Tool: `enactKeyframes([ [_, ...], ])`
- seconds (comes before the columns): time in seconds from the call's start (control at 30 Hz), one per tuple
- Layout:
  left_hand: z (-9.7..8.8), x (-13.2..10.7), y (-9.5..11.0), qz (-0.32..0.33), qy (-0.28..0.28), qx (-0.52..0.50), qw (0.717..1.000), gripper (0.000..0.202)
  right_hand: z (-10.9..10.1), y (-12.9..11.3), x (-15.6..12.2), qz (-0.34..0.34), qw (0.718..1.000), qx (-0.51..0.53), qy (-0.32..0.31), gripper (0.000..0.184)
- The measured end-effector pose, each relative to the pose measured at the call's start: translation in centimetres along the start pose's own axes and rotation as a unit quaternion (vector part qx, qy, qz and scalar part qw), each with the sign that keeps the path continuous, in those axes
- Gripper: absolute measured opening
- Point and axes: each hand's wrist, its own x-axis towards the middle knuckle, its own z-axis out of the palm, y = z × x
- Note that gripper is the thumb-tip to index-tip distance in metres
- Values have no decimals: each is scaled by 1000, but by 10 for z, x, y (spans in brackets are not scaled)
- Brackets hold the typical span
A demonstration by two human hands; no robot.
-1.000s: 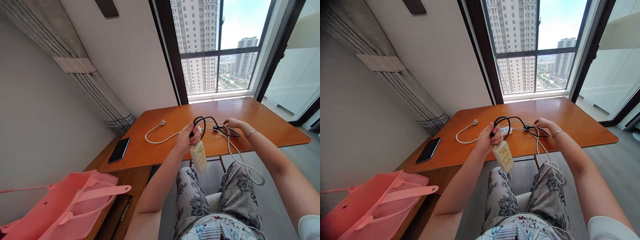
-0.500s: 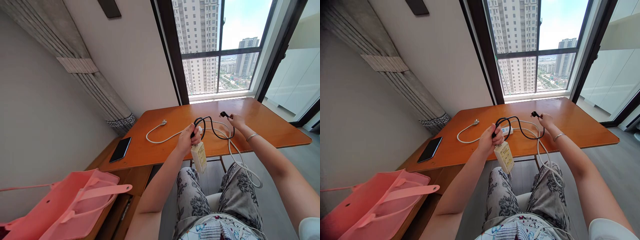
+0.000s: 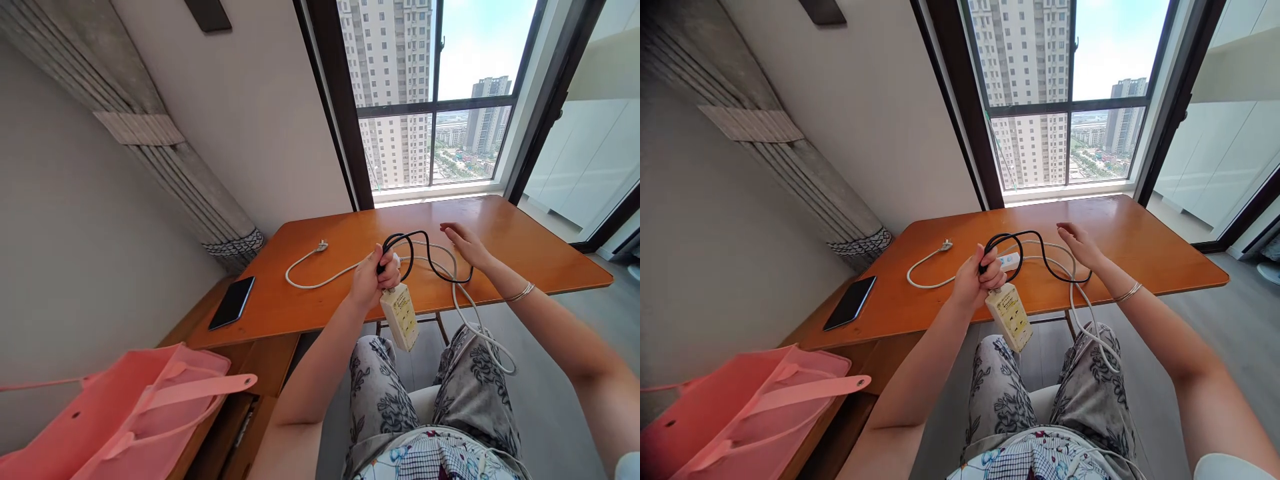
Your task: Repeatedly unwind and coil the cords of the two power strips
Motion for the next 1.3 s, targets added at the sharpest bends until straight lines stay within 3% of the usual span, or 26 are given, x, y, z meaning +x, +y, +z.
enactKeyframes([
  [0.13,0,-1,-2,-6,-21,5,1000,55,24,-44,-16,-126,987,90,-45,60],
  [0.27,-2,-6,-3,-20,-64,24,997,56,28,-72,-21,-156,985,73,14,38],
  [0.37,-5,-11,-4,-34,-102,42,993,57,26,-82,-20,-145,986,56,65,34],
  [0.43,-6,-12,-4,-48,-113,41,992,57,27,-84,-19,-119,989,65,65,35],
  [0.57,-7,-12,-6,-52,-115,22,992,58,39,-83,-23,-73,988,138,1,41],
  [0.73,3,-13,-9,46,-61,13,997,60,57,-70,-37,-21,969,221,-112,43],
  [0.8,8,-15,-6,96,-54,23,994,60,59,-63,-45,-22,970,179,-163,40],
  [0.9,11,-18,3,161,-44,32,985,57,56,-56,-59,-55,973,33,-223,38],
  [1.03,7,-19,13,224,-12,68,972,56,45,-59,-76,-108,959,-156,-212,47],
  [1.2,-1,-14,14,276,12,92,957,54,33,-80,-85,-139,904,-357,-190,55],
  [1.3,-3,-11,9,290,3,101,952,53,30,-90,-90,-207,863,-421,-187,49],
])
